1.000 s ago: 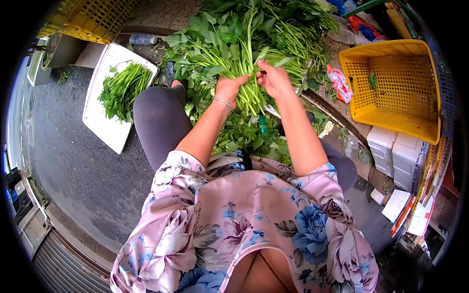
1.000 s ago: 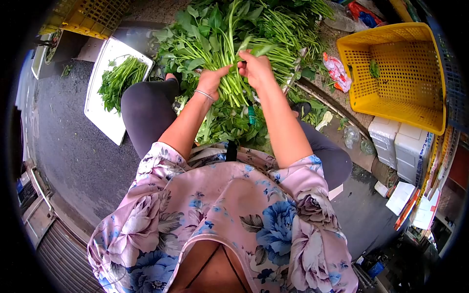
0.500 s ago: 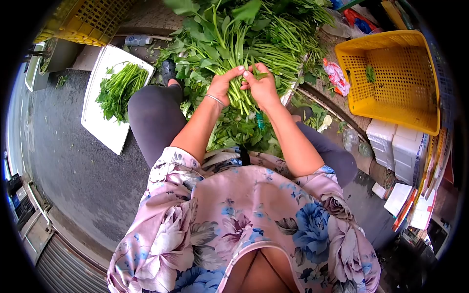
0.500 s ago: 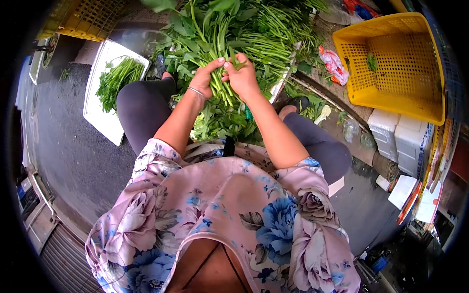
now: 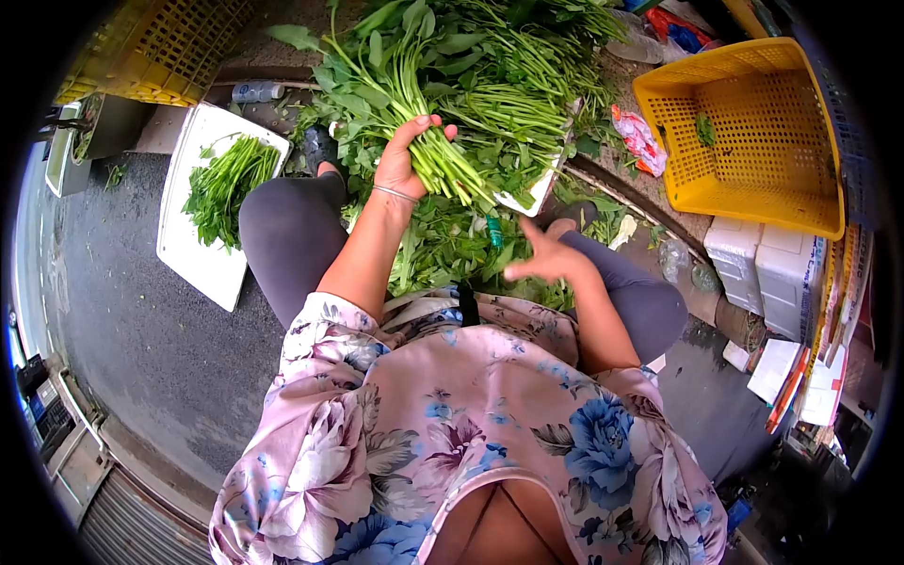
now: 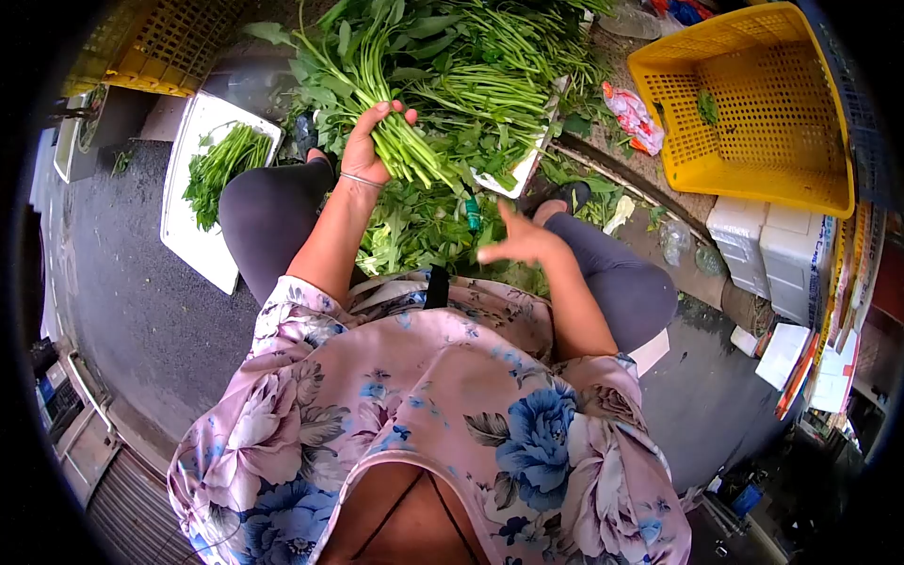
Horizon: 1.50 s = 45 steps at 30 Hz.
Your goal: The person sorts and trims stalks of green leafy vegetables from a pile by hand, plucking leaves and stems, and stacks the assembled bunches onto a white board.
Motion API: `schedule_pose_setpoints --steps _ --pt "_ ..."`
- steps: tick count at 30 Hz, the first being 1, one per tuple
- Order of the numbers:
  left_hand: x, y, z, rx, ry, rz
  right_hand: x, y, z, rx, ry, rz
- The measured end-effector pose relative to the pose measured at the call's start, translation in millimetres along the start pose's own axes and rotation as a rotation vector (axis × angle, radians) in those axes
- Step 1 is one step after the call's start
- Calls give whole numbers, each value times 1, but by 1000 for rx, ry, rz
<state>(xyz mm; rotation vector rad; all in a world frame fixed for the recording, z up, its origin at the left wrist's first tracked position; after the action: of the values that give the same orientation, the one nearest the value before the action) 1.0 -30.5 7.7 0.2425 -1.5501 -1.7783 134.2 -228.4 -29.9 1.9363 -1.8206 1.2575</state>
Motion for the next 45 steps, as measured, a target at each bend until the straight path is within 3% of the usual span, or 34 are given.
schedule_pose_setpoints --steps 4,6,7,9,11,13,16,18,19,21,23,24,25,27,29,30,33,35,38,40,42,43,45 --pt "7 17 2 59 3 -121 -32 -30 -38 -261 -130 177" --pt "11 24 3 83 11 -143 -20 -27 -110 -616 -303 33" --pt "12 27 3 94 10 -149 -24 -22 -119 -617 -306 34" --pt "10 21 1 79 3 -125 -29 1 -135 -727 -264 -167" --pt "5 11 2 68 2 -99 -20 7 -136 -728 -238 -171" --pt "4 1 5 -42 9 0 -18 -13 -124 -164 -387 227" --pt "4 -9 5 -143 5 87 13 -11 -94 -32 -293 448" --pt "3 -10 7 -156 15 112 31 -4 -72 253 -117 486" --pt "3 -10 13 -138 50 108 38 -3 -61 258 -119 485" --pt "4 -5 18 -114 94 100 35 16 -24 251 81 156" --pt "9 0 9 -274 -6 118 26 1 -19 237 105 213" --pt "11 3 6 -323 8 95 7 -3 -15 133 -154 299" --pt "10 3 2 -360 -25 78 20 -20 -61 46 -174 385" --pt "11 6 -3 -362 -13 67 20 -23 -114 -218 -346 325" --pt "10 11 -8 -310 -48 -12 13 -10 -143 -272 -287 232" --pt "8 9 -10 -304 -33 -27 5 -9 -142 -96 -245 306" --pt "6 14 -6 -387 62 -101 -13 -10 -141 -117 -297 402" --pt "4 8 -11 -405 22 -137 -11 -13 -144 -136 -313 447" --pt "9 -16 -28 -382 -240 -21 0 -19 -136 -450 -287 591" --pt "12 -18 -28 -447 -176 26 -9 -19 -127 -533 -283 638" --pt "15 10 -32 -248 -192 -153 -30 -5 -112 -795 -201 436" --pt "11 16 -32 -193 -170 -218 -28 -6 -116 -791 -232 455" --pt "20 38 -26 -182 -118 -295 -31 1 -119 -966 -222 286"
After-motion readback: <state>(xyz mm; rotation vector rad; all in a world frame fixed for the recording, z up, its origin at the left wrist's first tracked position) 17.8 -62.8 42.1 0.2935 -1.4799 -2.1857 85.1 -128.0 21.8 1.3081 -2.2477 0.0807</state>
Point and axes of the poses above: each hand's wrist, its own x-axis away from the middle knuckle, its own y-axis out of the palm, z = x × y, the point moved 8 cm from there along -x, towards the middle knuckle, and after that the axes turned 3 degrees about -z, right-handed, at the moved point
